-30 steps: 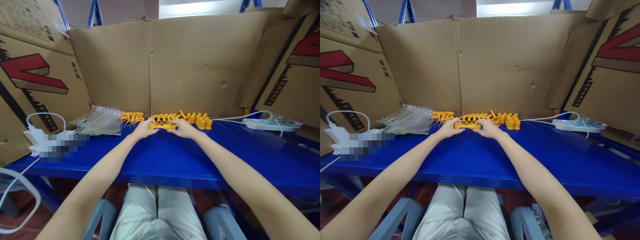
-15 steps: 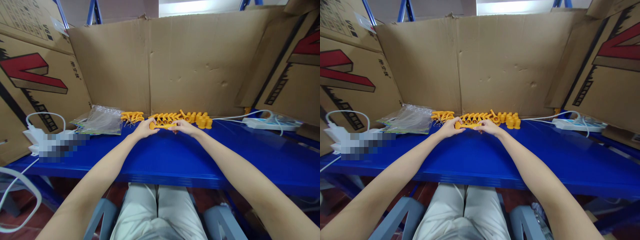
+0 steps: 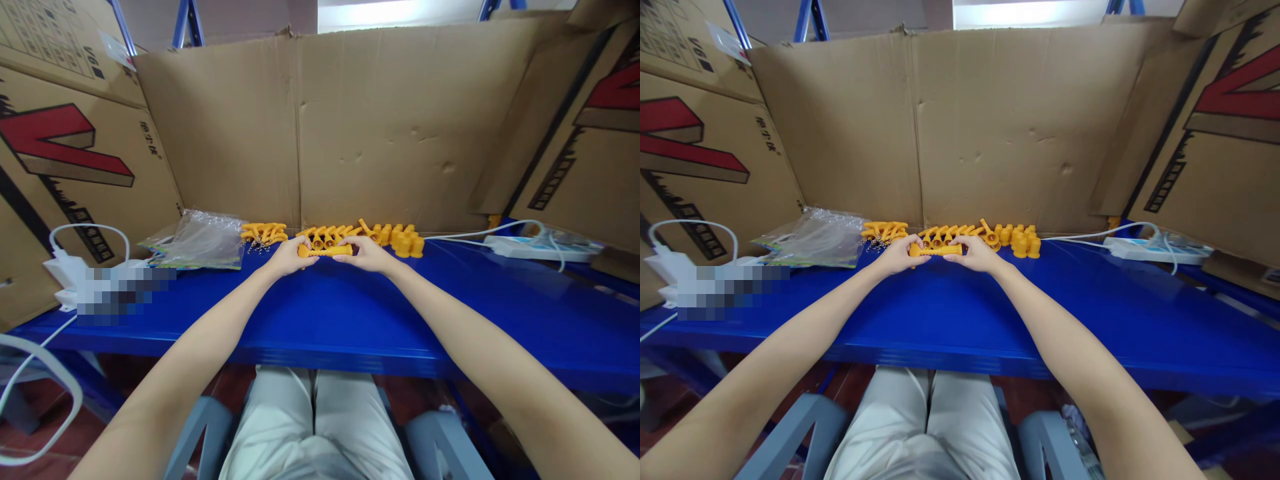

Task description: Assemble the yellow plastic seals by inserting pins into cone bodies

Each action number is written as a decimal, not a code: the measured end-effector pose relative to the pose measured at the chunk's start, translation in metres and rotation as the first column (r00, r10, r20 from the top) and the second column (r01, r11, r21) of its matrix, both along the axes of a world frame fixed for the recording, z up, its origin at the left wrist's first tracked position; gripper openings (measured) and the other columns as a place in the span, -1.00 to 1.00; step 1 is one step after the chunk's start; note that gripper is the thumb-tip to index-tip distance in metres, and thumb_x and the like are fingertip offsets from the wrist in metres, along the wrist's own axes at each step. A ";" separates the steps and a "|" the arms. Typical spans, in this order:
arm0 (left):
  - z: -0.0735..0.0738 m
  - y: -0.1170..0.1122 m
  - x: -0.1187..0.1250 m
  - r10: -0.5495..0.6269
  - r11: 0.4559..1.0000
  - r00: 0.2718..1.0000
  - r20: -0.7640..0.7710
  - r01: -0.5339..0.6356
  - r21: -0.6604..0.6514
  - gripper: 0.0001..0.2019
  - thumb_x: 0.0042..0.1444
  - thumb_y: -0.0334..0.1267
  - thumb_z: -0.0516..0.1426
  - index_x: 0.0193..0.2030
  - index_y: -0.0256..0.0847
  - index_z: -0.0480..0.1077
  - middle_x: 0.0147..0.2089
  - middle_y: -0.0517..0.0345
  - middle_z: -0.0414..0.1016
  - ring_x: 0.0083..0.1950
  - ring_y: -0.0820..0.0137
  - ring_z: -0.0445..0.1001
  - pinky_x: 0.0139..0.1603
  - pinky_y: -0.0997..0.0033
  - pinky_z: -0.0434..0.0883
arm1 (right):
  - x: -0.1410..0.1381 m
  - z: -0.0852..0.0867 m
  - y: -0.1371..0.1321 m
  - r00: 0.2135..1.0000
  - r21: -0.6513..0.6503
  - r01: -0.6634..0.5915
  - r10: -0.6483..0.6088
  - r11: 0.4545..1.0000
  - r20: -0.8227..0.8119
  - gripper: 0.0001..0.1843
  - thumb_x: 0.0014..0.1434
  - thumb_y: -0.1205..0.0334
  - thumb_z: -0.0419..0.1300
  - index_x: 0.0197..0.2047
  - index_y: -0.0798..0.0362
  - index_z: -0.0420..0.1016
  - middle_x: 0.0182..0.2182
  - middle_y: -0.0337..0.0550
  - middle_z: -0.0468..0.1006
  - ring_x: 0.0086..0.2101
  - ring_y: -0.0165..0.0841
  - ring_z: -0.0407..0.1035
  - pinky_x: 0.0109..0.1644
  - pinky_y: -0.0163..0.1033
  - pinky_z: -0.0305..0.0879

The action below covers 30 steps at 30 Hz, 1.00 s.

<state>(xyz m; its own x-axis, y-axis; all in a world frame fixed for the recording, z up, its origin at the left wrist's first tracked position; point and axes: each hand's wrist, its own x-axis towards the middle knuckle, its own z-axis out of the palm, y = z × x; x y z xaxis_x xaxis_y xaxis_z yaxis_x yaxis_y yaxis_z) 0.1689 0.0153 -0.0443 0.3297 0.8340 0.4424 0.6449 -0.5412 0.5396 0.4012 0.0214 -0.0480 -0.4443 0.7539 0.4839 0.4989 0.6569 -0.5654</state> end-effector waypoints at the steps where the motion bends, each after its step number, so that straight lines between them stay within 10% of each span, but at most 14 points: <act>1: 0.000 0.000 0.000 0.000 1.000 1.000 -0.016 0.000 0.015 -0.72 -0.11 -0.16 0.26 -0.32 -0.20 0.30 -0.61 0.40 0.20 -0.55 0.51 0.20 -0.44 0.48 0.13 | -0.001 0.001 -0.001 1.000 -0.036 0.000 0.000 0.999 -0.009 -0.54 -0.06 -0.15 0.30 -0.28 0.09 0.50 -0.46 -0.20 0.48 -0.46 -0.40 0.31 -0.31 -0.24 0.23; 11: 0.000 -0.001 0.000 -0.037 0.999 0.999 -0.034 0.037 0.004 -0.70 -0.11 -0.15 0.27 -0.30 -0.18 0.27 -0.60 0.40 0.23 -0.57 0.51 0.22 -0.44 0.47 0.16 | -0.008 -0.002 -0.003 0.986 -0.382 -0.083 0.021 0.921 -0.163 -0.52 -0.11 -0.21 0.30 -0.52 0.06 0.35 -0.60 -0.26 0.40 -0.59 -0.47 0.26 -0.44 -0.30 0.19; 21: 0.001 0.003 -0.001 -0.045 0.997 0.996 0.083 0.050 -0.057 -0.69 -0.15 -0.14 0.27 -0.37 -0.19 0.24 -0.59 0.41 0.17 -0.57 0.58 0.11 -0.46 0.50 0.09 | -0.002 -0.005 0.004 0.999 0.125 0.013 -0.017 0.992 0.035 -0.50 0.00 -0.18 0.24 -0.27 0.14 0.46 -0.38 -0.12 0.49 -0.39 -0.35 0.32 -0.26 -0.25 0.20; 30: 0.003 0.000 -0.001 -0.008 0.990 0.995 -0.104 0.022 0.137 -0.71 -0.09 -0.16 0.27 -0.30 -0.19 0.29 -0.59 0.40 0.17 -0.54 0.53 0.14 -0.44 0.49 0.12 | -0.006 -0.001 -0.002 0.987 -0.253 -0.092 0.055 0.963 -0.150 -0.49 -0.08 -0.25 0.28 -0.52 0.08 0.37 -0.64 -0.28 0.38 -0.61 -0.48 0.23 -0.48 -0.32 0.15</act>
